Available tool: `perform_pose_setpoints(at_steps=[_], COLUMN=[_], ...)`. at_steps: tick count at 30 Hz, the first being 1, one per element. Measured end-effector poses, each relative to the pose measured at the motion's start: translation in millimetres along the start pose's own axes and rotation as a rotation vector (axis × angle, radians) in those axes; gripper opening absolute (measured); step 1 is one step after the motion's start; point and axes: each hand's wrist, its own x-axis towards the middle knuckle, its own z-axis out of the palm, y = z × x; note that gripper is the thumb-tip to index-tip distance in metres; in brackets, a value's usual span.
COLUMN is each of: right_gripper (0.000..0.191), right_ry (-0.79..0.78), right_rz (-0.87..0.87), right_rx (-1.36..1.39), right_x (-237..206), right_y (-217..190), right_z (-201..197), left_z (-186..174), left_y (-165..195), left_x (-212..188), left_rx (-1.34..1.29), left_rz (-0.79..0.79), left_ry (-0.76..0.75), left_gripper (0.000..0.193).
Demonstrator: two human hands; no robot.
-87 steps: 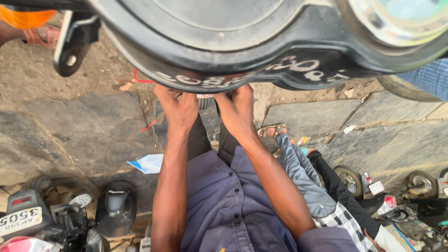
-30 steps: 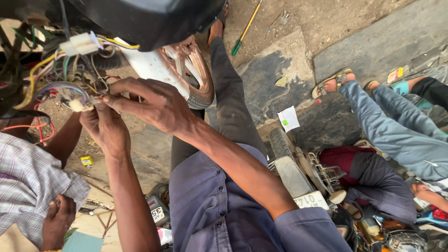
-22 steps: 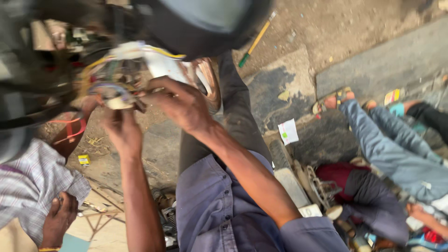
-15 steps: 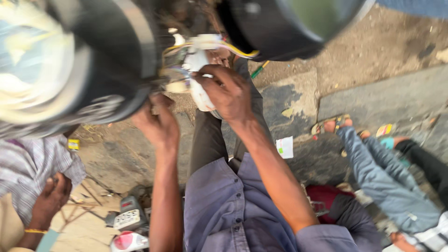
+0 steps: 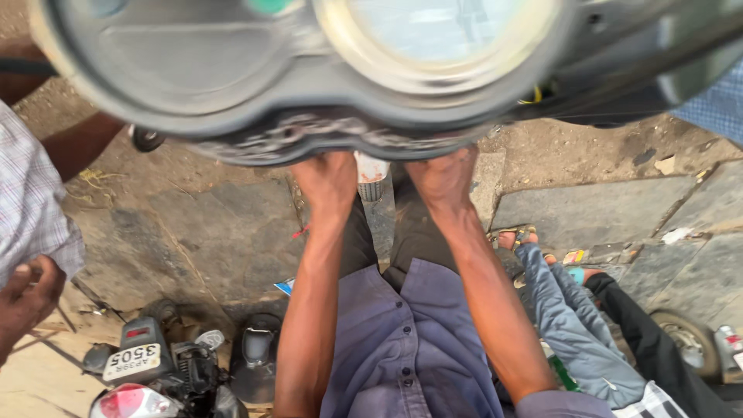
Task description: The person manipulates exposed wires near the motorcycle's ignition and handlebar area, twisting and connecting them by hand. The person repeatedly tests the ignition switch while adjusting the wiring, with other people standing nearby observing the process.
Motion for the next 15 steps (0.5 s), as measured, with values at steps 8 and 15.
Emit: perform_pose_setpoints(at_steps=[8, 15], right_gripper=[0.018, 0.022], right_ry=[0.01, 0.163], right_rz=[0.501, 0.711], right_rx=[0.546, 0.967], right_x=[-10.5, 8.8], right_y=[4.6, 7.1], right_z=[-17.6, -15.3], left_z=[-14.2, -22.1], left_y=[33.4, 63.8], left_x=[-13.3, 3.2], left_rx=[-0.538, -0.858], left_rz=[-0.141, -0.163], left_ry=[-0.203, -0.378], left_gripper=[0.015, 0.02])
